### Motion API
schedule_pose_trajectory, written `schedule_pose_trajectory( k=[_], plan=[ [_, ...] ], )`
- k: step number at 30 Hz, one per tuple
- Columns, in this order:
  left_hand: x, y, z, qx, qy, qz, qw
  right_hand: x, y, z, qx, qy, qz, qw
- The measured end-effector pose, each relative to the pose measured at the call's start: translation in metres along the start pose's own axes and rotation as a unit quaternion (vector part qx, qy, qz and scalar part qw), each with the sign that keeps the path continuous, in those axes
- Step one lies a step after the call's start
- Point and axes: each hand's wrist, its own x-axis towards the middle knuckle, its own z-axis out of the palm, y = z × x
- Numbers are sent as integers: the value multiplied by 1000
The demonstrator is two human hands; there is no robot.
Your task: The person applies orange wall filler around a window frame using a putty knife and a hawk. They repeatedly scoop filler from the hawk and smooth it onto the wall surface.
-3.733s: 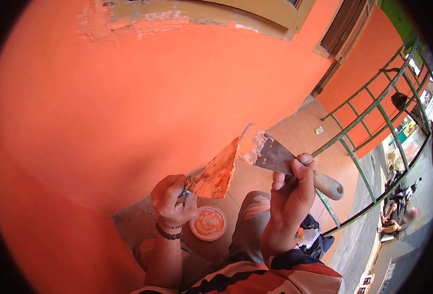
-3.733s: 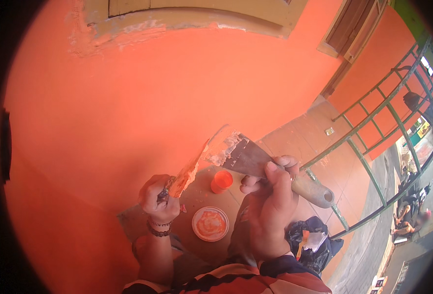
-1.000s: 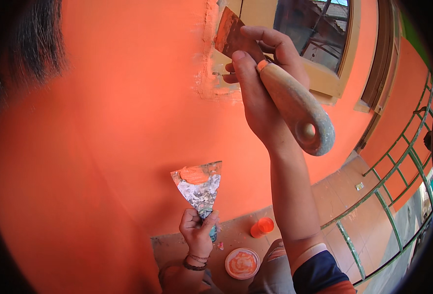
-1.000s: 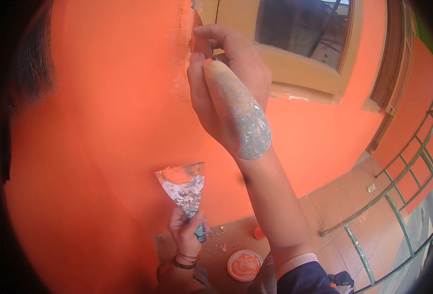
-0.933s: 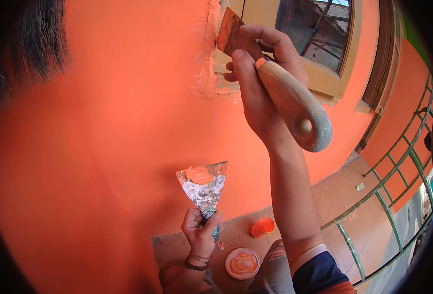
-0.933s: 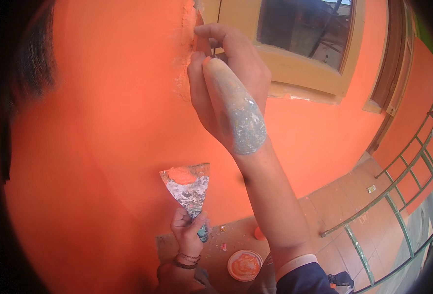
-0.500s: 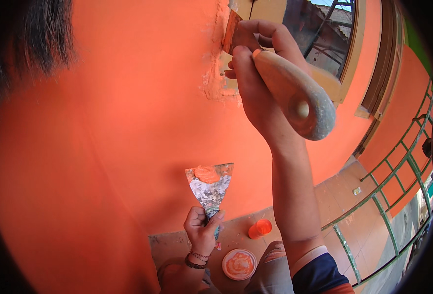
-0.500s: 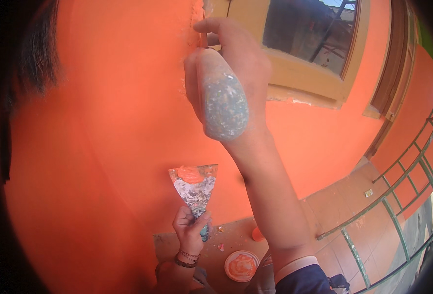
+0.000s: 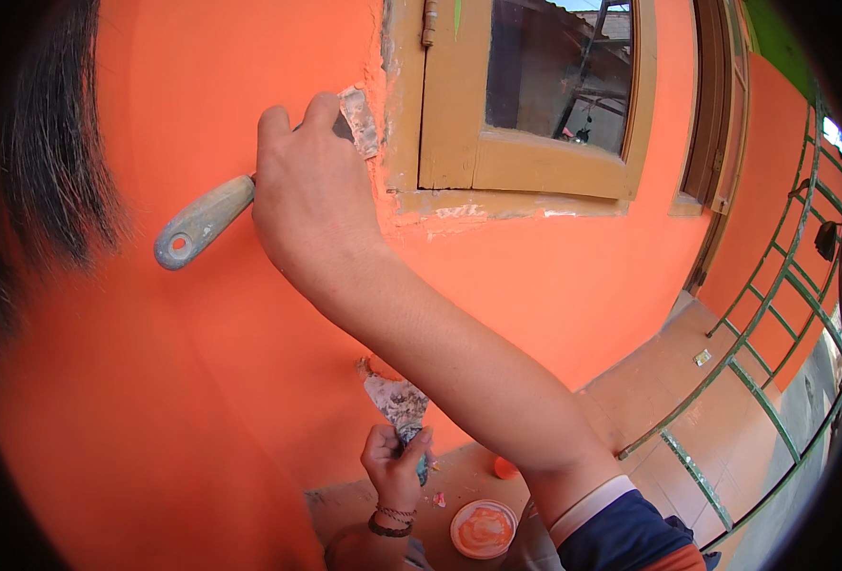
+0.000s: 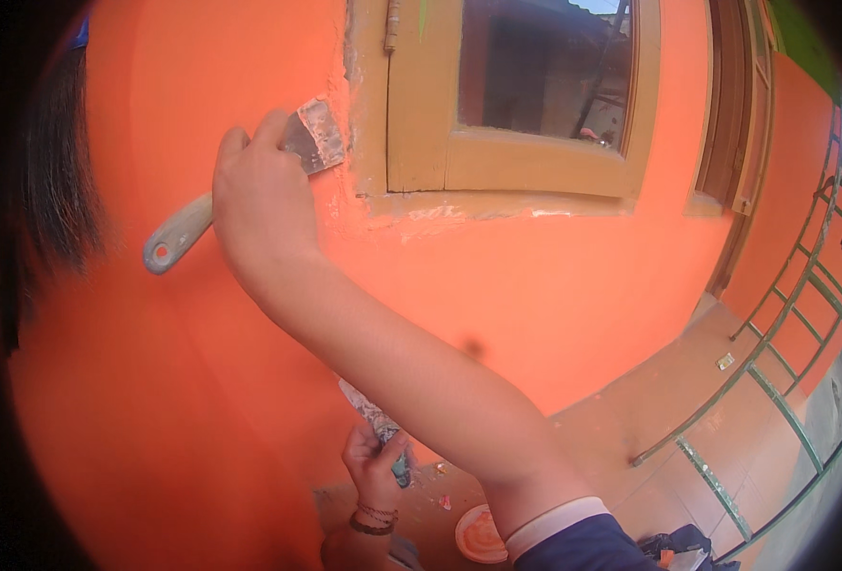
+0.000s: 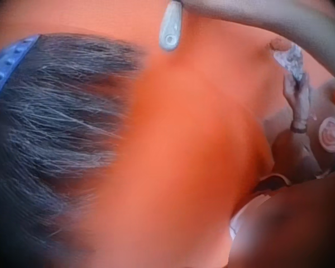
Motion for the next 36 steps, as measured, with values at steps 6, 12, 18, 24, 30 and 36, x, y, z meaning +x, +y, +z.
schedule_pose_trajectory(
  k=[6, 12, 18, 24, 30, 36],
  plan=[
    [-1, 3, -1, -19, -17, 5, 1000, 20, -9, 12, -49, -32, 17, 998],
    [-1, 3, 4, -24, -19, 26, 999, 14, -30, 19, -70, -28, -36, 996],
    [-1, 3, 6, -29, -13, 51, 998, -29, -33, -3, -48, -96, -80, 991],
    [-1, 2, 0, -21, -9, 4, 1000, -102, 50, -48, 244, -16, -13, 969],
    [0, -1, 10, -17, 10, -50, 999, -181, 135, -91, 585, 31, 245, 773],
    [-3, -5, 17, 68, -47, -87, 993, -243, 196, -113, 674, 98, 334, 651]
  ],
)
